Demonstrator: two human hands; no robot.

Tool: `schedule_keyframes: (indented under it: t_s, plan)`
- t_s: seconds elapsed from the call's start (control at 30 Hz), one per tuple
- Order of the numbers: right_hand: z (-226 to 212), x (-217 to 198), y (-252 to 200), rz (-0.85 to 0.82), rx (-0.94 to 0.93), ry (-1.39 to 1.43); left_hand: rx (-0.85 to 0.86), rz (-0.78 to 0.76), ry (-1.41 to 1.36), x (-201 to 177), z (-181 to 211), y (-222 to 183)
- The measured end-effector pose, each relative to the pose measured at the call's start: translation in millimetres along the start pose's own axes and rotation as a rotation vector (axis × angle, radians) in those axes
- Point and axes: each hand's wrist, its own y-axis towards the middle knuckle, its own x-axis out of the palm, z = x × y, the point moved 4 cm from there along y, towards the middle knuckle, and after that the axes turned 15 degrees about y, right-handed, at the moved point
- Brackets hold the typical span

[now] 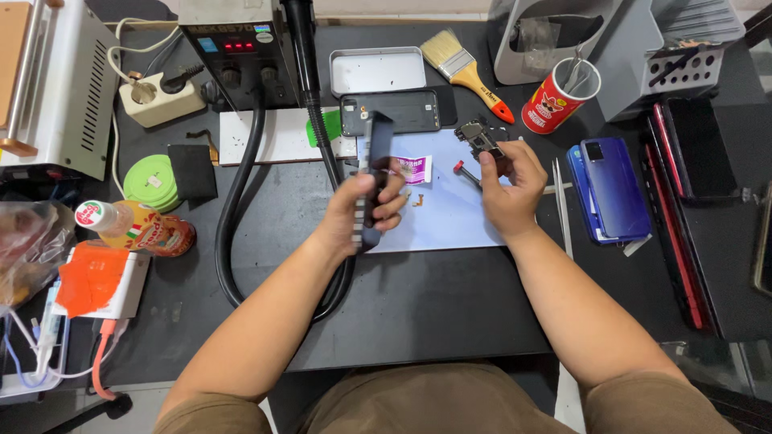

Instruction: The person applies adhesive to the edges of a smartphone screen assembly, then aligns and presses the screen onto the phone body. They then place the phone body face down, remove the battery connector cover, and use a screwdriver to unscrew and remove the motherboard from the phone chassis.

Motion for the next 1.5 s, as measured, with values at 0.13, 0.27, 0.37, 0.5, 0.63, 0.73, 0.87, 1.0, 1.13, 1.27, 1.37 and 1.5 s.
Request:
schedule_keyframes:
  t_s: [0.13,0.27,0.37,0.5,0.63,0.73,0.87,1.0,1.13,1.27,1.37,1.5]
  plan:
    - [-2,1,0,-0.004,-0.003,-0.013,-0.025,0.232,0.274,-7,0,4]
    - [-5,1,1,-0.014,0.006,-0.024,-0.036,0.339,0.382,-9,0,6]
    - [-6,2,0,-0.017,-0.005,-0.062,-0.018,0.382,0.391,-7,-1,9]
    - [-3,1,0,-0.005,0.033,-0.015,-0.054,0.354,0.357,1,0,11]
    - [-3,2,-1,0.002,0.036,-0.019,-0.075,0.365,0.363,6,2,14]
    - [-3,2,-1,-0.003,0.04,0.022,-0.113,0.386,0.423,2,0,15]
    - [-5,5,-4,0.024,0.094,0.128,-0.132,0.41,0.501,-7,-12,16]
    - [5,24,-1,0.012,0.166,0.288,-0.013,0.402,0.77,-18,-19,16]
    - [11,37,0,-0.043,0.127,0.187,0.036,0.344,0.923,-23,-22,16]
    - [8,35,-2,-0.102,0.102,0.126,-0.013,0.393,0.941,-24,-22,13]
    - [9,38,-4,-0.148,0.116,0.171,0.003,0.394,0.983,-21,-21,11]
    - [7,42,-6,-0.212,0.051,0.175,0.009,0.385,1.069,-16,-20,9]
